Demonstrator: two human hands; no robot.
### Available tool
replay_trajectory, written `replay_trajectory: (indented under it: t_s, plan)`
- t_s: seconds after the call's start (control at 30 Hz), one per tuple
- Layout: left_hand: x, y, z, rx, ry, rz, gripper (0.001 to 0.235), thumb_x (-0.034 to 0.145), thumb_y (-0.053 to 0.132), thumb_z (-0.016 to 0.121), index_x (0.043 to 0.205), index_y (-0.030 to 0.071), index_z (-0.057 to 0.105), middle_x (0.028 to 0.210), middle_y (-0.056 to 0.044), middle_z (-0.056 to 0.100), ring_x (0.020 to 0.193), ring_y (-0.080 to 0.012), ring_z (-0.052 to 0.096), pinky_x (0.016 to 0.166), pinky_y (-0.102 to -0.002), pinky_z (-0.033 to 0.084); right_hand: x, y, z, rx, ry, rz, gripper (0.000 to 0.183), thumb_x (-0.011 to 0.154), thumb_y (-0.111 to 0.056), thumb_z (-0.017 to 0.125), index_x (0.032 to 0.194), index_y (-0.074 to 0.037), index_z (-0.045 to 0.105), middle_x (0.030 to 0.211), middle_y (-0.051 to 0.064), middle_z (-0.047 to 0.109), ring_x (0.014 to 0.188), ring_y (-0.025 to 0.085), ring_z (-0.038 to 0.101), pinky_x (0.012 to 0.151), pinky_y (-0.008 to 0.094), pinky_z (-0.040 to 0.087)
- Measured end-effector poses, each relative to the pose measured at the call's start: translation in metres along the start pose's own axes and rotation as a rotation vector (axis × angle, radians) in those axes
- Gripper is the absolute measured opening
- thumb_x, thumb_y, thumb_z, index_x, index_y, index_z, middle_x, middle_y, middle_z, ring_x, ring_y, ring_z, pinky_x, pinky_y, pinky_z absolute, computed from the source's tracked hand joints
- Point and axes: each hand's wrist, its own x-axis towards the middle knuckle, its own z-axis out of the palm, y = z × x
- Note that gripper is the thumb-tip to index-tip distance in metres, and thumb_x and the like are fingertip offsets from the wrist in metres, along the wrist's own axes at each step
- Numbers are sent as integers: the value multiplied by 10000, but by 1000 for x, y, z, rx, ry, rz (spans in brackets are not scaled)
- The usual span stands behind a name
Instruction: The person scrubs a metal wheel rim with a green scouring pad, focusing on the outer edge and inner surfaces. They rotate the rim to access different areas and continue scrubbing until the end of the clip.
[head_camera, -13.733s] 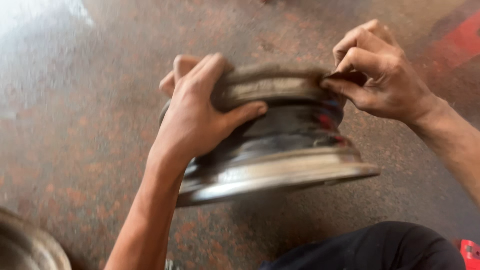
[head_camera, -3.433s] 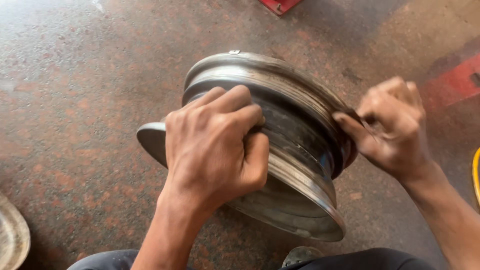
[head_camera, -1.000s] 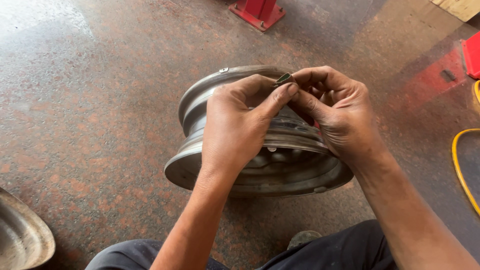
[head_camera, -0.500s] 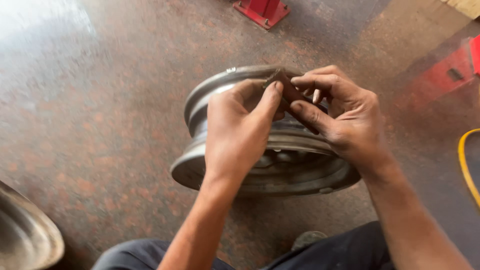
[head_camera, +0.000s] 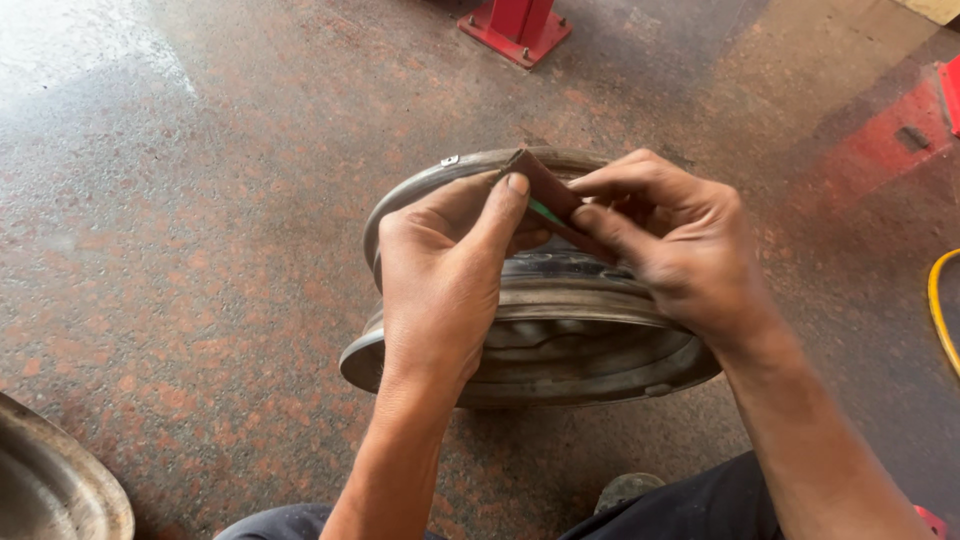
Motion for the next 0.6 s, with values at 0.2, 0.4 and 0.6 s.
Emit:
replay_trajectory:
  t_s: [0.2,0.4,0.6]
  plan:
    - [-6,2,-4,83,90,53,240,985,106,654,1094,-84,754,947,-162,792,815,-168,745,745,-289,627,2,-16,14,-273,-42,14,248,861,-10,783,1097,-56,721,944,51,733,743,99,622,642,220,540]
    - [-2,6,-5,278,1,48,210,926,115,707,1070,-29,756,931,-106,795,811,-154,756,737,-269,633,-2,-20,22,-716,76,-389,176,978,-99,745,1131,-15,724,984,88,746,793,127,708,664,238,565]
    - [-9,16,5,584,-26,160,195,891,50,663,1073,-12,696,910,-115,782,837,-174,785,719,-301,623,-7,-24,30,-798,189,-330,158,1063,-79,643,1172,-6,731,891,84,729,712,115,658,615,261,508]
